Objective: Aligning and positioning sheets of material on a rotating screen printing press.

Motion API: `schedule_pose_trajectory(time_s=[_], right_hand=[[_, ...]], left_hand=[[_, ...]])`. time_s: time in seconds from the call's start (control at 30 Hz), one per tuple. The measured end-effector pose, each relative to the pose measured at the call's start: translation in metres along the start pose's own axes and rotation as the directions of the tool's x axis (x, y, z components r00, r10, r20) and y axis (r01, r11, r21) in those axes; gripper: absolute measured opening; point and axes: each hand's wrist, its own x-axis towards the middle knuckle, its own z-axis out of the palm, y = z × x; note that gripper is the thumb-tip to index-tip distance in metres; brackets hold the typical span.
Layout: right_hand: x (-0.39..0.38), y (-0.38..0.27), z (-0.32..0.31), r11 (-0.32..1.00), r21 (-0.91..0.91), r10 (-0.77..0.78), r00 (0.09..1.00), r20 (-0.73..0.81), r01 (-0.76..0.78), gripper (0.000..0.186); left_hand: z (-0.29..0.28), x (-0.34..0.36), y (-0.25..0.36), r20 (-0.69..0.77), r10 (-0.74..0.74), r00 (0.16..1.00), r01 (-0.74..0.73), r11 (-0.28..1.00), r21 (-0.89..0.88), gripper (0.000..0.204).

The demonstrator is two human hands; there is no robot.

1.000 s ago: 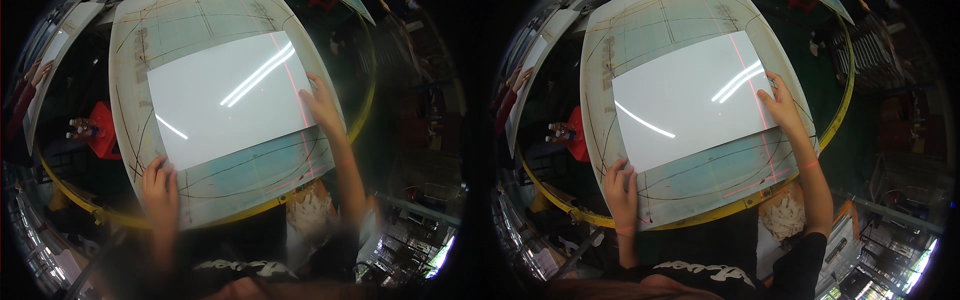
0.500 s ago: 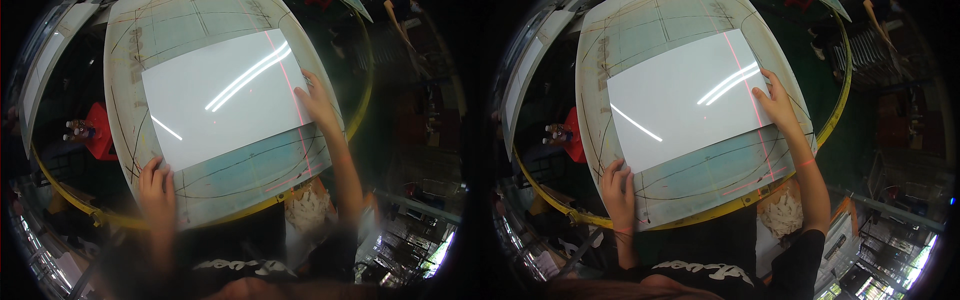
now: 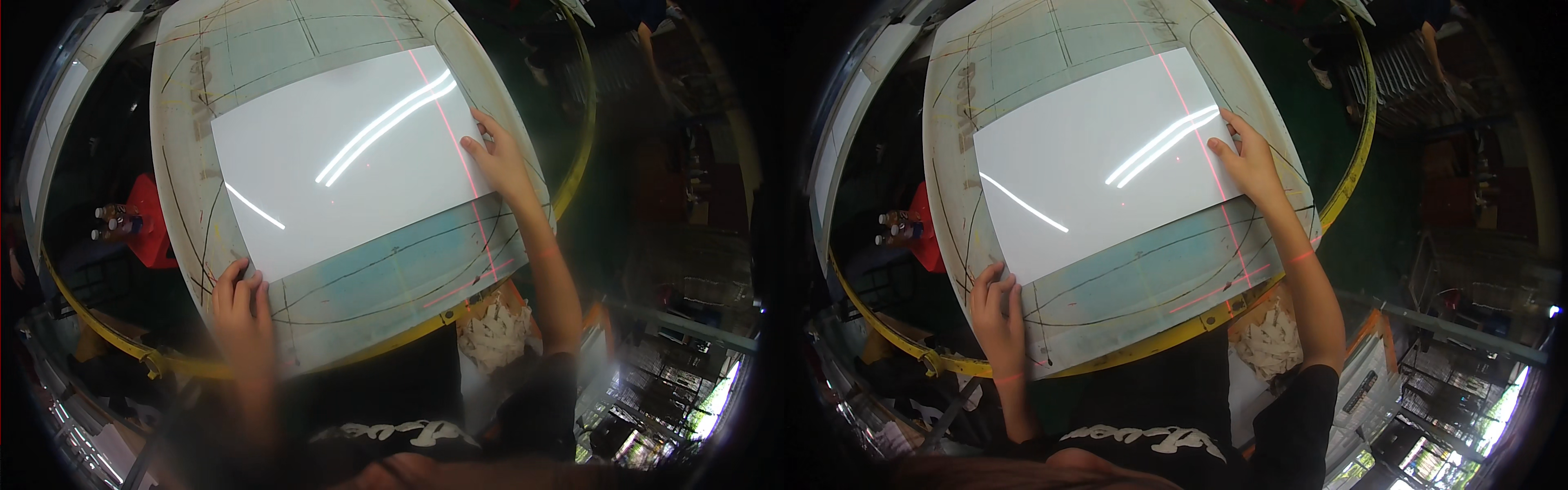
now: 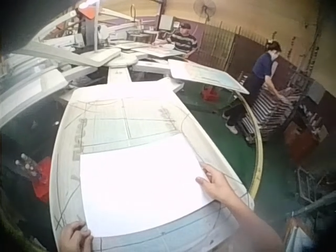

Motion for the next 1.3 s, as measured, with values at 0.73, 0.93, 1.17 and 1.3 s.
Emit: schedule_pose_trajectory(time_s=[0.73,0.93,1.17,1.3], right_hand=[[0.002,0.001,0.000,0.976,-0.175,-0.138,0.990,-0.031,0.131,0.049],[0.003,0.006,0.000,0.956,-0.233,-0.195,0.980,-0.046,0.179,0.046],[0.001,0.004,0.000,0.956,-0.235,-0.187,0.982,-0.018,0.178,0.048],[0.001,0.002,0.000,0.954,-0.248,-0.176,0.984,-0.019,0.165,0.049]], left_hand=[[0.001,-0.001,-0.001,-0.009,0.010,1.000,-0.010,1.000,0.024,0.011],[0.001,-0.001,-0.002,0.001,0.016,1.000,-0.016,1.000,0.017,0.011],[0.001,-0.002,-0.005,0.003,0.034,0.999,-0.034,0.999,0.020,0.010],[0.002,-0.001,-0.005,0.006,0.033,0.999,-0.034,0.999,0.030,0.010]])
